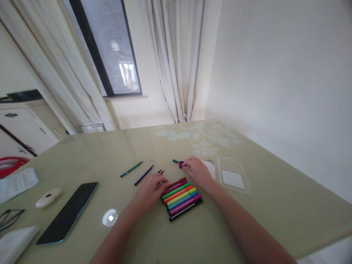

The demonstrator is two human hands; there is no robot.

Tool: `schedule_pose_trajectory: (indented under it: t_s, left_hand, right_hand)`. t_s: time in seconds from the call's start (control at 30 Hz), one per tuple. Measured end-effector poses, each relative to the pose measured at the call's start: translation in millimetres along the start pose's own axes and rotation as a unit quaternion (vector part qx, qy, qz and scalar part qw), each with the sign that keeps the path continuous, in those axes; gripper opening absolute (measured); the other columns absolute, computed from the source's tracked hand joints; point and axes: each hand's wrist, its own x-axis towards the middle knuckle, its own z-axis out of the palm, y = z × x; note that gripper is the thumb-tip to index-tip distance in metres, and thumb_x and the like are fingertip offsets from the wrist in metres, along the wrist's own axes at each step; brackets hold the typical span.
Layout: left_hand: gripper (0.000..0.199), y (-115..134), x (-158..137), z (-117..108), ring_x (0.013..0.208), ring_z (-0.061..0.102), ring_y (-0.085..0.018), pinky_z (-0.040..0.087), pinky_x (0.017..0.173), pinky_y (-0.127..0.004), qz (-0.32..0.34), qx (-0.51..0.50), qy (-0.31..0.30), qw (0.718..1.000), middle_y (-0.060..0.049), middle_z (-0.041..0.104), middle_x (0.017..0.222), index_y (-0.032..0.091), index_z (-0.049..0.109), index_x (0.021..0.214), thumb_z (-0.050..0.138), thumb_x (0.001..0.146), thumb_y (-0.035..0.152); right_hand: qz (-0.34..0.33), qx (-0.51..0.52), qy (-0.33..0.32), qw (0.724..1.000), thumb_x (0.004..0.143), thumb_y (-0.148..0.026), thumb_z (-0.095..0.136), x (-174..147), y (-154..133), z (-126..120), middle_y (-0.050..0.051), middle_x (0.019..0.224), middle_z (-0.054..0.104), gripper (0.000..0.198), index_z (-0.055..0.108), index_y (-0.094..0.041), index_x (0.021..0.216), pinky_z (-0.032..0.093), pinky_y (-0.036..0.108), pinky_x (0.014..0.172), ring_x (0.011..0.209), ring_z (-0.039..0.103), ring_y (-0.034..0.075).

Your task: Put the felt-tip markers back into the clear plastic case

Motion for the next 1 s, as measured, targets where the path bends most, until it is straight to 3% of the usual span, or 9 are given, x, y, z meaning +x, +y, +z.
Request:
schedule_pose_trajectory:
  t_s: [0.07,0.2,0.33,0.53,0.77,1.0]
  left_hand:
    - [0.034,-9.2,1.5,-5.7,0.089,0.067,-0.024,0.05,0.083,-0.036,-0.02,0.012,0.046,0.999,-0.007,0.075,0.094,0.022,0.076,0.092,0.05,0.098,0.042]
    - [0.031,-36.5,-0.6,-21.7,0.089,0.067,-0.026,0.051,0.084,-0.038,-0.129,0.097,0.166,0.973,-0.009,0.074,0.101,0.02,0.073,0.1,0.048,0.097,0.038]
    - [0.03,-53.3,-4.2,-30.2,0.094,0.067,-0.028,0.05,0.086,-0.039,-0.188,0.141,0.181,0.955,-0.01,0.073,0.103,0.02,0.072,0.103,0.051,0.095,0.04]
    - [0.03,-45.7,-0.9,-20.5,0.098,0.065,-0.028,0.049,0.09,-0.04,-0.118,0.112,0.116,0.98,-0.009,0.071,0.1,0.022,0.076,0.094,0.054,0.093,0.042]
    - [0.028,-41.0,-3.4,-14.7,0.103,0.063,-0.03,0.047,0.094,-0.044,-0.117,0.15,0.09,0.978,-0.01,0.071,0.103,0.021,0.076,0.097,0.052,0.094,0.036]
    - [0.024,-22.0,1.6,-12.2,0.102,0.066,-0.028,0.047,0.092,-0.041,-0.052,0.084,0.12,0.988,-0.007,0.075,0.104,0.023,0.069,0.102,0.048,0.099,0.035]
  right_hand:
    - [0.002,-0.001,-0.004,1.0,0.094,-0.019,0.066,-0.7,-1.8,0.3,0.008,0.102,0.073,0.011,0.077,-0.02,0.097,0.045,0.033,0.092,0.101,0.064,0.023]
    - [0.009,-0.001,-0.002,1.0,0.093,-0.019,0.068,-0.9,-3.1,-0.2,0.008,0.106,0.072,0.013,0.076,-0.02,0.102,0.046,0.034,0.093,0.104,0.064,0.024]
    - [0.01,-0.01,-0.005,1.0,0.092,-0.019,0.068,-0.3,-3.3,0.0,0.008,0.105,0.071,0.01,0.076,-0.02,0.098,0.045,0.034,0.094,0.104,0.063,0.024]
    - [0.002,-0.018,0.001,1.0,0.089,-0.018,0.071,-1.1,-2.7,0.8,0.007,0.099,0.072,0.003,0.073,-0.02,0.09,0.044,0.034,0.092,0.1,0.063,0.023]
    - [-0.027,0.005,-0.017,0.999,0.089,-0.014,0.069,-0.5,-3.3,0.5,0.006,0.098,0.075,0.009,0.073,-0.02,0.093,0.044,0.036,0.092,0.098,0.064,0.023]
    - [-0.057,0.188,0.022,0.98,0.094,-0.018,0.063,-2.7,-13.6,-1.0,0.004,0.098,0.072,0.012,0.072,-0.021,0.101,0.05,0.031,0.085,0.091,0.066,0.018]
